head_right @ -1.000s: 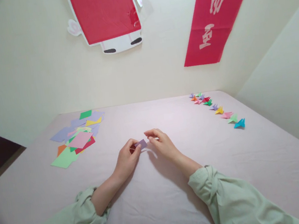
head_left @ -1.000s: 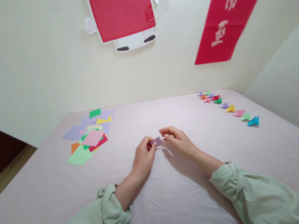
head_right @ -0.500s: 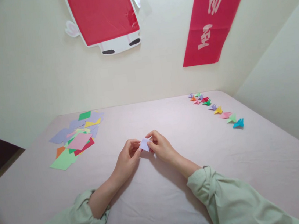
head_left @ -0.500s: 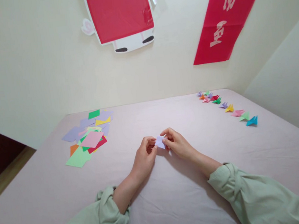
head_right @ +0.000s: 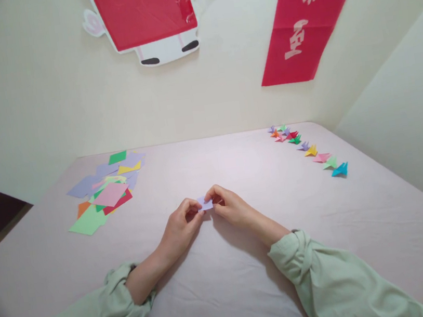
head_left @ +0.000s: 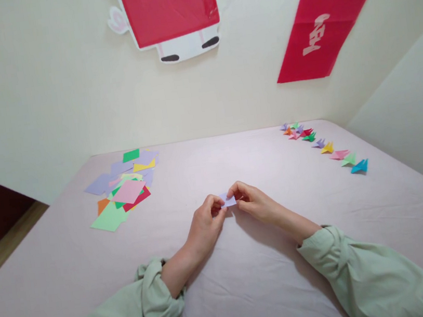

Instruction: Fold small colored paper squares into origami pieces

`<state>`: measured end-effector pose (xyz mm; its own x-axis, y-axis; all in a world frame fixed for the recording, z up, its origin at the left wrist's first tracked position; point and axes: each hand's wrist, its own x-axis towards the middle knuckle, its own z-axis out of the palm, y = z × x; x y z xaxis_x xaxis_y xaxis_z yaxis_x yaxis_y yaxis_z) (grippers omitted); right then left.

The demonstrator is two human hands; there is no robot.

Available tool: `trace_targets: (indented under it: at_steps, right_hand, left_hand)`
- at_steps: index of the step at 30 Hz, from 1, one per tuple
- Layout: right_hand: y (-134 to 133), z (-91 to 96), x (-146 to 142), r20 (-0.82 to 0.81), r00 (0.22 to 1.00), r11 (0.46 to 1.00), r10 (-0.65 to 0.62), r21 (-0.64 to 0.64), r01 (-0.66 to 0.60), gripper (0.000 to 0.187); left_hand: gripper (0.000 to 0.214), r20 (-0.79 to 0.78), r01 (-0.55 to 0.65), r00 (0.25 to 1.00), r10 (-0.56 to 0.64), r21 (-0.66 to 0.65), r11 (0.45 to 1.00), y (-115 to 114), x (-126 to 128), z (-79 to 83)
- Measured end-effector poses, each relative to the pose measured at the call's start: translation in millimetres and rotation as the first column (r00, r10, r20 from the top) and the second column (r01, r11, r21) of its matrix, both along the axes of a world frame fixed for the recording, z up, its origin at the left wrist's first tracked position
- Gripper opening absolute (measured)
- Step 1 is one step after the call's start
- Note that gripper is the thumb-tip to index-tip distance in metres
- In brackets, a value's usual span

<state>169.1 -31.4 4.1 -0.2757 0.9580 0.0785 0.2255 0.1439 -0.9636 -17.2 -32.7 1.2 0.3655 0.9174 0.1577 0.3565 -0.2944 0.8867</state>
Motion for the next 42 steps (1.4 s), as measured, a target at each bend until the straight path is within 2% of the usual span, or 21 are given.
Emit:
trace_targets:
  at_steps: [2,5,8,10,16,26,37,42]
  right_hand:
    - [-1.8,0.7,0.5,0.081,0.996,0.998,-0.027,0.062,0.022,0.026]
    - [-3.7,1.1,3.5,0.285,0.955,0.981,-0.082,0.193,0.027,0.022]
    - [-4.0,0.1,7.0,0.439,0.893,0.962,-0.1,0.271,-0.025,0.026]
    - [-3.4,-1.0,8.4,0.486,0.868,0.956,-0.103,0.291,-0.05,0.03]
    - [-2.0,-1.3,11.9,0.486,0.872,0.959,-0.053,0.267,-0.091,0.025]
    - [2.1,1.0,17.6,0.405,0.914,0.979,-0.013,0.19,-0.07,0.011]
    - [0.7,0.0,2.3,0.534,0.828,0.964,-0.17,0.265,0.027,0.01]
    - [-0.4,1.4,-2.8,0.593,0.778,0.959,-0.207,0.282,0.041,0.01]
  left_hand:
    - [0.004,-0.041,0.009,0.999,-0.008,0.016,1.0,-0.9,-0.4,-0.2]
    - [0.004,-0.207,0.066,0.977,-0.039,0.122,0.99,-1.8,-1.0,-0.2]
    - [0.006,-0.373,0.124,0.927,-0.026,0.241,0.962,-2.3,-2.1,0.3]
    - [0.007,-0.428,0.141,0.904,-0.006,0.285,0.948,-2.3,-3.4,1.3]
    - [0.018,-0.516,0.274,0.853,-0.074,0.323,0.906,-2.7,-7.1,4.2]
    - [0.02,-0.614,0.327,0.787,-0.055,0.34,0.882,-10.1,-8.1,4.5]
    - [0.021,-0.567,0.324,0.818,-0.092,0.322,0.889,-15.6,-8.0,3.6]
    - [0.026,-0.605,0.343,0.788,-0.114,0.277,0.897,-17.1,-6.1,6.5]
